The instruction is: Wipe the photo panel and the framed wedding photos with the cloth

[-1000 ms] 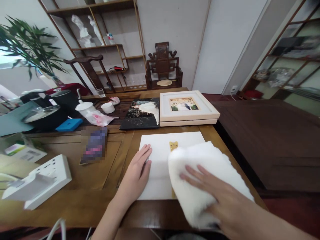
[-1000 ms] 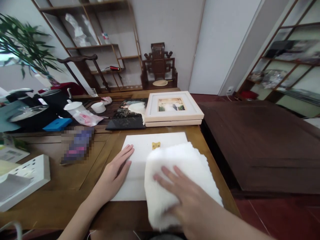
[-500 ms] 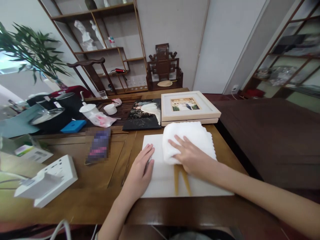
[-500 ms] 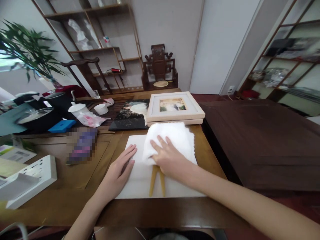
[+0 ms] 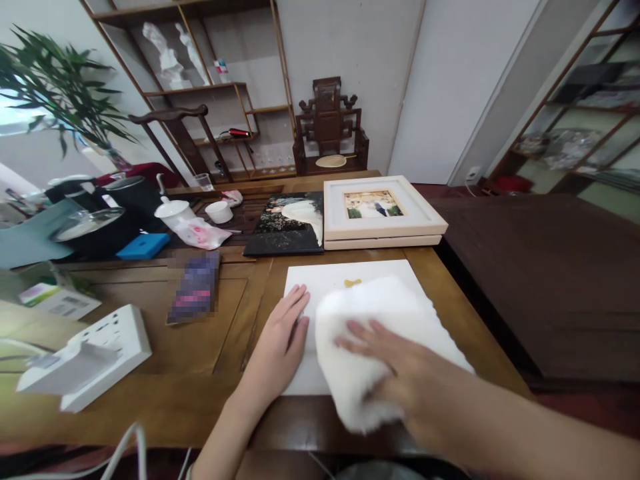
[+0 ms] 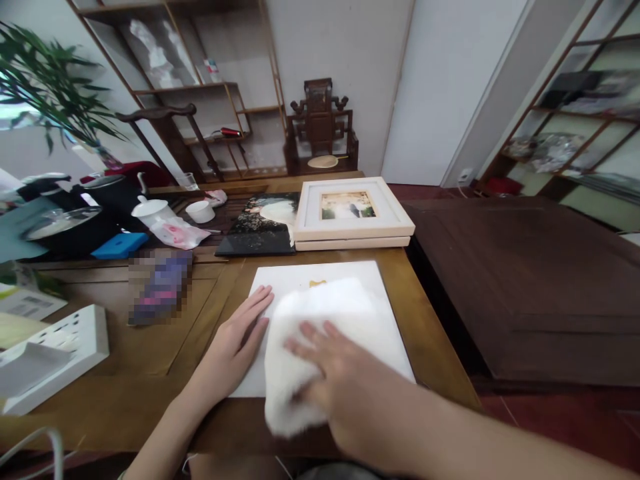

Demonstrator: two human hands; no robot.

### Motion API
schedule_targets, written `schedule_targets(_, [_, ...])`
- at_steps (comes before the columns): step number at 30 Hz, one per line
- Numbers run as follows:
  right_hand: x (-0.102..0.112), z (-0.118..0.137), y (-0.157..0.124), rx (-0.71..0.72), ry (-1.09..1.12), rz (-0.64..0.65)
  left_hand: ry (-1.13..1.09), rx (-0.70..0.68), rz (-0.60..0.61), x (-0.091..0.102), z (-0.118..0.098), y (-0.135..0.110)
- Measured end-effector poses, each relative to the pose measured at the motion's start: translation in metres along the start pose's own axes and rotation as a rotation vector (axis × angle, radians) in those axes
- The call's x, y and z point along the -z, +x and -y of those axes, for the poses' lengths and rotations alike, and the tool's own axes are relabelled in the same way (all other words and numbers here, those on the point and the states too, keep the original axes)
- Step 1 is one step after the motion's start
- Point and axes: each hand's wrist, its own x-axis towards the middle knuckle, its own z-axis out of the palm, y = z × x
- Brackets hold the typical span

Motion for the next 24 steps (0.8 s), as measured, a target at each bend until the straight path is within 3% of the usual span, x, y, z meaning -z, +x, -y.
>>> schedule_targets(4, [0.017, -0.034, 0.040, -0.132, 0.025, -0.051, 0.000, -0.007, -0.005, 0.000, 0.000, 0.002])
schedule_targets(7, [0.016, -0.054, 0.063, -0.182, -0.035, -0.080, 0.009, 0.003, 0.003, 0.001, -0.001, 0.002])
schedule_targets(10, [0.011, -0.056, 0.071, -0.196, -0.154, -0.064, 0.013, 0.003, 0.003, 0.001, -0.002, 0.002])
schedule_targets(14, [-0.007, -0.029, 0.054, -0.115, -0.327, -0.043, 0.011, -0.017, -0.005, 0.001, 0.000, 0.001])
schedule_targets(20, [-0.059, 0.018, 0.002, 0.106, -0.365, -0.252, -0.009, -0.014, -0.005, -0.001, 0.002, 0.000])
schedule_targets(22, [-0.060, 0.021, -0.007, 0.172, -0.294, -0.262, -0.019, -0.011, -0.004, -0.001, 0.002, 0.000])
schedule_targets(24, [-0.046, 0.018, -0.007, 0.215, -0.178, -0.188, -0.022, -0.004, -0.001, -0.001, 0.003, 0.000])
